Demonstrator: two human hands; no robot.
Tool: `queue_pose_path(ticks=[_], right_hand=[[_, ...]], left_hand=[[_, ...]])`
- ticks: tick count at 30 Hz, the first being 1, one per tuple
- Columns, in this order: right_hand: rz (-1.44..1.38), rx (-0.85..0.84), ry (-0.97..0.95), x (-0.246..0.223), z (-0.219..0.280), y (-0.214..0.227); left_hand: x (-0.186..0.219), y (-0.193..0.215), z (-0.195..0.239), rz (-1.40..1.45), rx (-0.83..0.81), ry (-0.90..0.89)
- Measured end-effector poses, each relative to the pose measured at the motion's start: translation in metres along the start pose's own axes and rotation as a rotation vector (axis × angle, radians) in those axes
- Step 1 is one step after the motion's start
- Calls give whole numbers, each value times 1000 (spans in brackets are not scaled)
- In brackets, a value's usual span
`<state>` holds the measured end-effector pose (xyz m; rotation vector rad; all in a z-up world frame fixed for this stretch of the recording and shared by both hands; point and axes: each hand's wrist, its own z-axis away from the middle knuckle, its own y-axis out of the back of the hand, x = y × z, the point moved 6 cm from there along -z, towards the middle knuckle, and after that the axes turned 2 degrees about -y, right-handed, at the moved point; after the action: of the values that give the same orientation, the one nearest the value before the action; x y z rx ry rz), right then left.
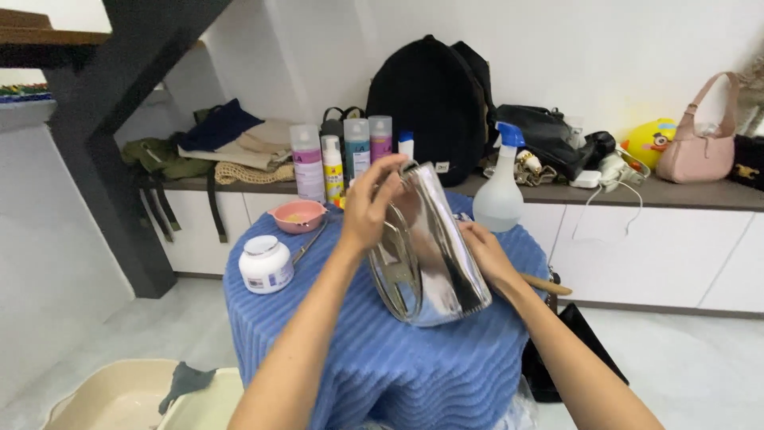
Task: Polishing a silver metallic bag by applying a cleaning cream and rubbing it into the surface.
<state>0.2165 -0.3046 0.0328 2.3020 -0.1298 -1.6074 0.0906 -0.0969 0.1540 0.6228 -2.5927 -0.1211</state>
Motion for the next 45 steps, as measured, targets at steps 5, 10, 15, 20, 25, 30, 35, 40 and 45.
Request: queue_pose_path(ticks=[5,10,15,20,25,30,35,40,45], right_hand=[[-701,-208,-394,18,-34,-59],[-595,-171,-485,-11,8,-66],[-208,-64,-618,-72,64,-53],[-347,70,-615,-88,74,-68],[-273,69,-538,-121,102,-65],[-225,133,-133,-108,85,-30],[102,197,264,-86,73,13],[321,2,659,-64,78,12],[557,-163,764,-52,85,-1]], left_hand=[[-9,-11,3,-110,84,-55],[-27,-14,18,-438,188,-223],[-24,-12,53,-220,-256,452],[38,-4,85,438,-244,574],[-34,17,90,334,-5,378],[-82,41,93,929,170,839],[-89,40,103,903,25,1010],[-66,36,101,846,-61,1110],[-88,43,115,753,4,1163]])
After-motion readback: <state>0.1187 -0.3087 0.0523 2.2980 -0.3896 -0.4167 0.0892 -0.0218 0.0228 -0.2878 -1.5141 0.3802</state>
